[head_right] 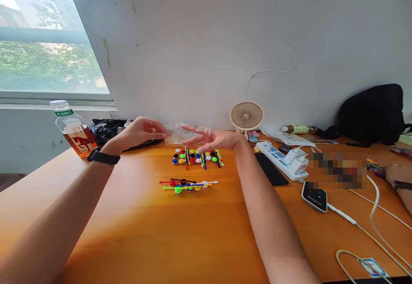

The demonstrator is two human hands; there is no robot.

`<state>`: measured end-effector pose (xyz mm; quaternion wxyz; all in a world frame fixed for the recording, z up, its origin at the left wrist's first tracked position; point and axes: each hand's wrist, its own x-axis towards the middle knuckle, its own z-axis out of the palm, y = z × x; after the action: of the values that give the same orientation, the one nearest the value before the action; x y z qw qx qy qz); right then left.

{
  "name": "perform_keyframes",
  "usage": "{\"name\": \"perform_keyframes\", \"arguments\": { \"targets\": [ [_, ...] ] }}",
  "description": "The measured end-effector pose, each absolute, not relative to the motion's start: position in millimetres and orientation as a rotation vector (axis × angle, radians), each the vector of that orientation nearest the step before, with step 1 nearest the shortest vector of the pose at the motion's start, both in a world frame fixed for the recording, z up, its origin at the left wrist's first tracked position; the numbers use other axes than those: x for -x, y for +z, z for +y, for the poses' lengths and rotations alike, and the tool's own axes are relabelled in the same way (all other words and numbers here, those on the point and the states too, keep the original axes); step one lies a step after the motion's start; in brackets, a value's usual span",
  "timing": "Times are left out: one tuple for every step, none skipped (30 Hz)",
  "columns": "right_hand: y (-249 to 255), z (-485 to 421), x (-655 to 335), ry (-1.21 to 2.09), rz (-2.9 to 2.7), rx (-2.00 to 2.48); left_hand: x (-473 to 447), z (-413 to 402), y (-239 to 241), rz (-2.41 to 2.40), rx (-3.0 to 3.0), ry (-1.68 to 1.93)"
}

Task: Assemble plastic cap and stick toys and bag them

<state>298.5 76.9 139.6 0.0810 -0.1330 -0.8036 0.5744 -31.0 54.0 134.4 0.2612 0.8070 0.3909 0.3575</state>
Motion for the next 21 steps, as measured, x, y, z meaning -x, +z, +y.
{"name": "perform_keyframes", "arguments": {
  "targets": [
    [140, 76, -300, 1.689, -2.409, 0.429, 32, 55, 134, 1.064, -2.177, 0.964],
    [140, 76, -301, 1.664, -2.408, 0.463, 34, 55, 134, 1.063, -2.167, 0.958],
    [141, 75, -302, 1.645, -2.402, 0.495, 35, 56, 133, 1.057, -2.155, 0.952],
    [142, 74, -302, 1.632, -2.388, 0.522, 35, 56, 133, 1.047, -2.141, 0.946],
    [143, 73, -303, 1.620, -2.371, 0.544, 36, 57, 132, 1.036, -2.128, 0.936],
    [144, 72, -304, 1.605, -2.357, 0.559, 36, 58, 131, 1.027, -2.117, 0.925],
    [145, 72, -304, 1.581, -2.347, 0.570, 36, 58, 130, 1.018, -2.108, 0.915],
    [145, 72, -305, 1.549, -2.341, 0.578, 37, 59, 129, 1.008, -2.100, 0.907],
    [146, 72, -305, 1.515, -2.337, 0.585, 38, 59, 129, 0.999, -2.092, 0.901],
    [146, 73, -305, 1.484, -2.332, 0.593, 38, 60, 128, 0.992, -2.080, 0.900],
    [147, 73, -305, 1.462, -2.329, 0.601, 39, 60, 128, 0.986, -2.066, 0.900],
    [147, 74, -304, 1.449, -2.330, 0.610, 41, 60, 128, 0.981, -2.050, 0.898],
    [147, 75, -303, 1.443, -2.334, 0.620, 42, 59, 128, 0.979, -2.036, 0.896],
    [148, 75, -302, 1.441, -2.343, 0.627, 44, 58, 129, 0.975, -2.029, 0.893],
    [148, 74, -301, 1.439, -2.355, 0.626, 46, 57, 131, 0.967, -2.033, 0.884],
    [149, 73, -300, 1.439, -2.370, 0.619, 49, 55, 132, 0.950, -2.050, 0.863],
    [150, 72, -299, 1.441, -2.387, 0.608, 51, 54, 133, 0.922, -2.073, 0.832],
    [152, 70, -297, 1.445, -2.407, 0.598, 53, 53, 134, 0.882, -2.090, 0.793],
    [154, 68, -295, 1.451, -2.431, 0.588, 55, 52, 135, 0.835, -2.091, 0.743],
    [156, 65, -292, 1.459, -2.462, 0.576, 56, 50, 135, 0.790, -2.076, 0.690],
    [158, 62, -289, 1.464, -2.497, 0.556, 55, 49, 134, 0.758, -2.053, 0.637]
  ]
}}
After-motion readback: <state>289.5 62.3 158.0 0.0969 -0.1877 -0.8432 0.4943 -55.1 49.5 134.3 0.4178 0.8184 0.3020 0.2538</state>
